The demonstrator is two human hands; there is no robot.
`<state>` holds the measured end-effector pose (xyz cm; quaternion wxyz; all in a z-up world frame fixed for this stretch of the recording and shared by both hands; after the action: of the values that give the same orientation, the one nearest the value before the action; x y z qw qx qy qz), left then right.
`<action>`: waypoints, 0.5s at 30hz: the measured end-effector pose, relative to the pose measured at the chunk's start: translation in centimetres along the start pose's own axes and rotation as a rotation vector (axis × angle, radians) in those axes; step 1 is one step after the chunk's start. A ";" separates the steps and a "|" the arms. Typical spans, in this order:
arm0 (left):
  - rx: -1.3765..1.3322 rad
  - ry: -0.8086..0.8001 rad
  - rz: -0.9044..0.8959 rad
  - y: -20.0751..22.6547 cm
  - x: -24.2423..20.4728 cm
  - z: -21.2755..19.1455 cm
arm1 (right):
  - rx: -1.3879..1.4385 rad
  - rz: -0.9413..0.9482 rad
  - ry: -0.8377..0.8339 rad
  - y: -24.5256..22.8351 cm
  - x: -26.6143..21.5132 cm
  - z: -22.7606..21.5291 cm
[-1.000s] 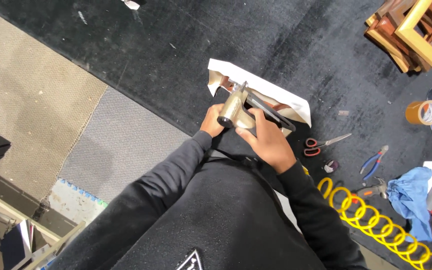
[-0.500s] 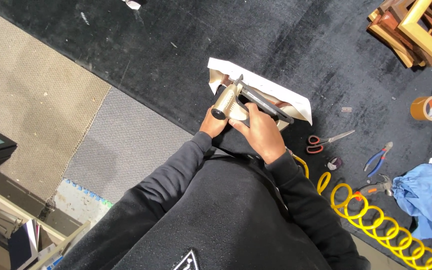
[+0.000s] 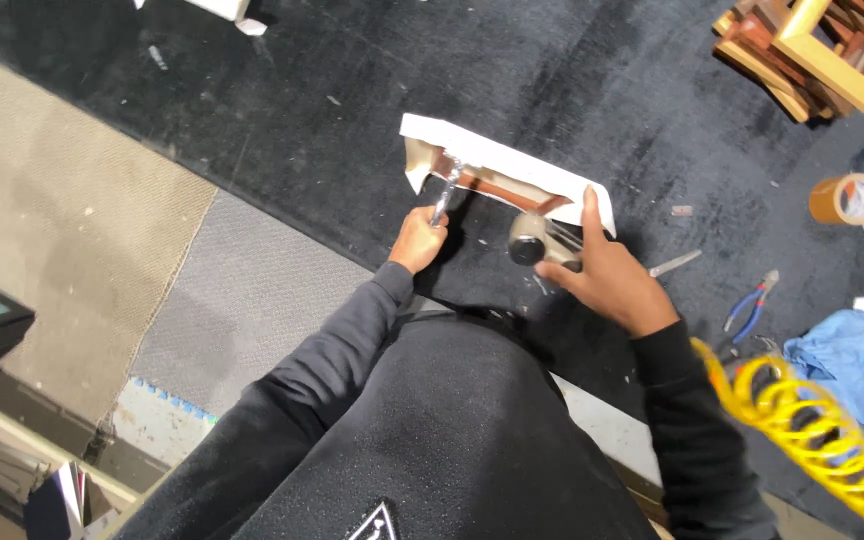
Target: The person uses a pneumatic staple gun to attach white paper to the back of a small wooden picture frame. They repeatedly staple along the edges, repositioning the frame and paper as needed.
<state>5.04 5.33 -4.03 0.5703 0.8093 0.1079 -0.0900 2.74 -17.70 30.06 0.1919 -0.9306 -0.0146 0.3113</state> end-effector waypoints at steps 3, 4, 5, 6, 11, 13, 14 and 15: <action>-0.013 -0.010 0.050 -2.5 0.7 0.4 | -0.071 0.018 -0.027 3.0 0.7 -0.2; -0.011 -0.024 0.058 -2.2 0.3 0.2 | -0.063 0.030 -0.019 3.3 0.6 -0.4; -0.028 -0.033 0.042 -2.0 0.0 0.0 | -0.082 0.014 -0.033 3.5 0.5 -0.6; -0.046 -0.038 0.024 -1.9 -0.3 -0.4 | -0.103 -0.004 -0.049 3.6 0.6 -0.7; -0.050 -0.098 0.011 1.6 -1.9 -1.7 | -0.068 0.009 -0.075 5.3 2.0 0.2; -0.048 -0.123 0.005 3.6 -2.7 -1.4 | -0.043 0.030 -0.076 5.2 2.1 -0.3; -0.127 -0.184 -0.010 4.6 -3.2 -0.7 | -0.044 0.012 -0.092 5.3 2.1 -0.4; -0.205 -0.245 -0.025 5.6 -3.7 0.1 | -0.046 -0.006 -0.108 5.5 2.1 -0.6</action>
<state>3.01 3.13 2.00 0.6578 0.7283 0.0560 -0.1836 4.28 -22.66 27.27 0.1703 -0.9167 -0.0348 0.3599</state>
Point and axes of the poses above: each hand's wrist, its own x-axis towards the middle knuckle, its own z-axis out of the palm, y = z × x, the point moved 3 cm from there along x, towards the middle knuckle, and after that the axes turned 4 degrees about y, right-handed, at the moved point
